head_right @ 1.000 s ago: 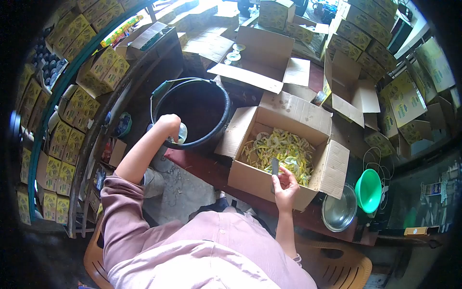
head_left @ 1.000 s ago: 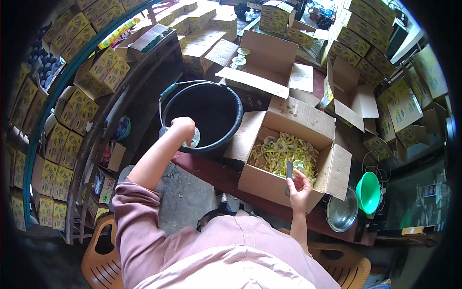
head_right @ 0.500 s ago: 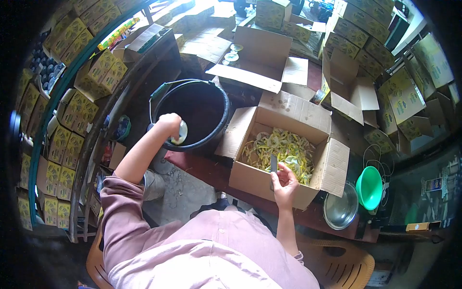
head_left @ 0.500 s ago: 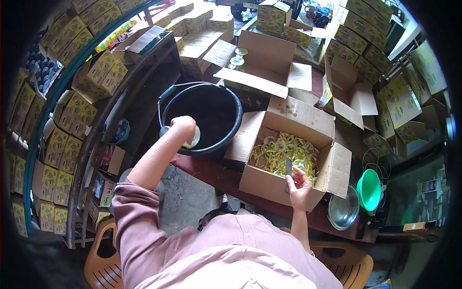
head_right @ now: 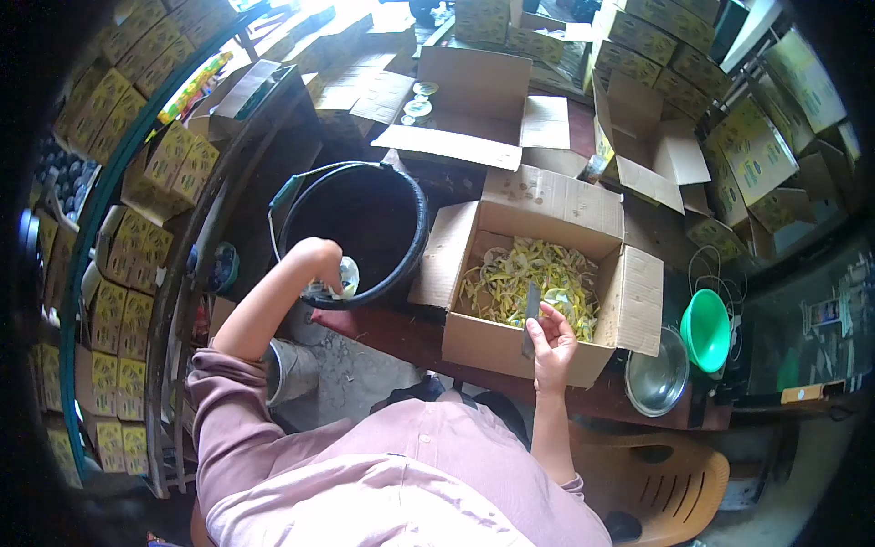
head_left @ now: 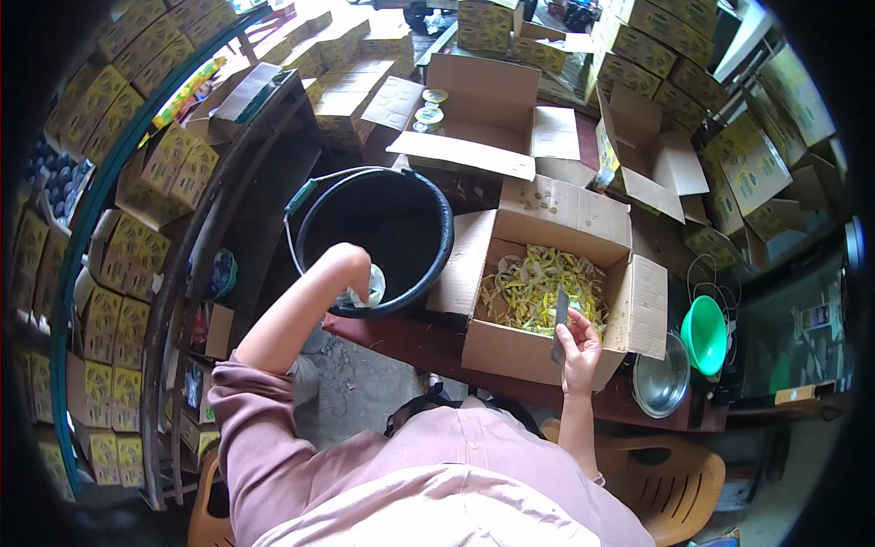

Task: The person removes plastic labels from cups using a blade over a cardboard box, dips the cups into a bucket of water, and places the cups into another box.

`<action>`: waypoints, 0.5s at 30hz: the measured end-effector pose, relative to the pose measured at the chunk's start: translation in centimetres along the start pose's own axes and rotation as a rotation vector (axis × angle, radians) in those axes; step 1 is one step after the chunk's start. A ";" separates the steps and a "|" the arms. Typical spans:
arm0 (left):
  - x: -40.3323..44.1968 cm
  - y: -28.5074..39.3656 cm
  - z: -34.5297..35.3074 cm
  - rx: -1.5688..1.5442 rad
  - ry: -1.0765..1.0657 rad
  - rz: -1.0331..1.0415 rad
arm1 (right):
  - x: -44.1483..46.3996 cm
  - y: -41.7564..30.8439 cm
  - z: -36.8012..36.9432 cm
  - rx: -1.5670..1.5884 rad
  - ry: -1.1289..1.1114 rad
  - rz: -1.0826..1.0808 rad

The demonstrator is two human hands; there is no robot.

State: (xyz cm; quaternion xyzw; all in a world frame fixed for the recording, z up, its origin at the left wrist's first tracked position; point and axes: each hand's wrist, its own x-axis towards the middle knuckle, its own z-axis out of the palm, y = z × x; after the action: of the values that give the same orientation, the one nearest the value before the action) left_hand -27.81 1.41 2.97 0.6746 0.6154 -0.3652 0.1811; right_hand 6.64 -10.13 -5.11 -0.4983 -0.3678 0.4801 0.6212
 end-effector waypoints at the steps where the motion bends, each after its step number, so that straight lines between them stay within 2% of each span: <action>1: -0.3 0.3 -0.2 0.043 -0.061 0.026 | 0.0 0.0 0.1 0.031 0.014 0.012; 2: 0.3 -0.6 0.1 0.034 -0.016 0.095 | 0.0 0.1 0.1 0.062 0.028 0.026; 3: -0.3 -0.4 -0.4 0.043 -0.017 0.093 | 0.0 0.2 0.2 0.093 0.039 0.040; 6: 0.1 -1.3 0.4 -0.088 0.166 0.097 | 0.0 0.2 0.4 0.149 0.060 0.048; 7: -0.3 -1.4 0.7 0.060 0.045 0.128 | -0.2 0.2 0.4 0.175 0.071 0.050; 9: -1.2 -1.5 0.1 0.008 0.004 0.066 | -0.3 0.0 -0.2 0.214 0.043 0.088; 10: -1.0 -2.1 0.1 0.008 0.027 0.104 | -0.4 -0.2 -0.3 0.216 0.032 0.099; 11: -1.2 -2.2 0.1 -0.024 0.098 0.086 | -0.4 -0.5 -0.6 0.213 0.018 0.110; 13: -1.4 -2.6 0.1 -0.337 0.261 0.013 | 0.0 -0.7 -1.6 0.282 0.000 0.124; 15: -1.0 -2.9 1.6 -0.596 0.667 0.025 | 0.0 -1.6 -3.1 0.304 0.001 0.165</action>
State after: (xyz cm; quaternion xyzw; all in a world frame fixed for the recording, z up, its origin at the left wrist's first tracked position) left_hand -31.00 0.11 3.17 0.6812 0.7104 0.0677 0.1636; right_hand 9.86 -11.04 -4.26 -0.4274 -0.2484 0.5792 0.6482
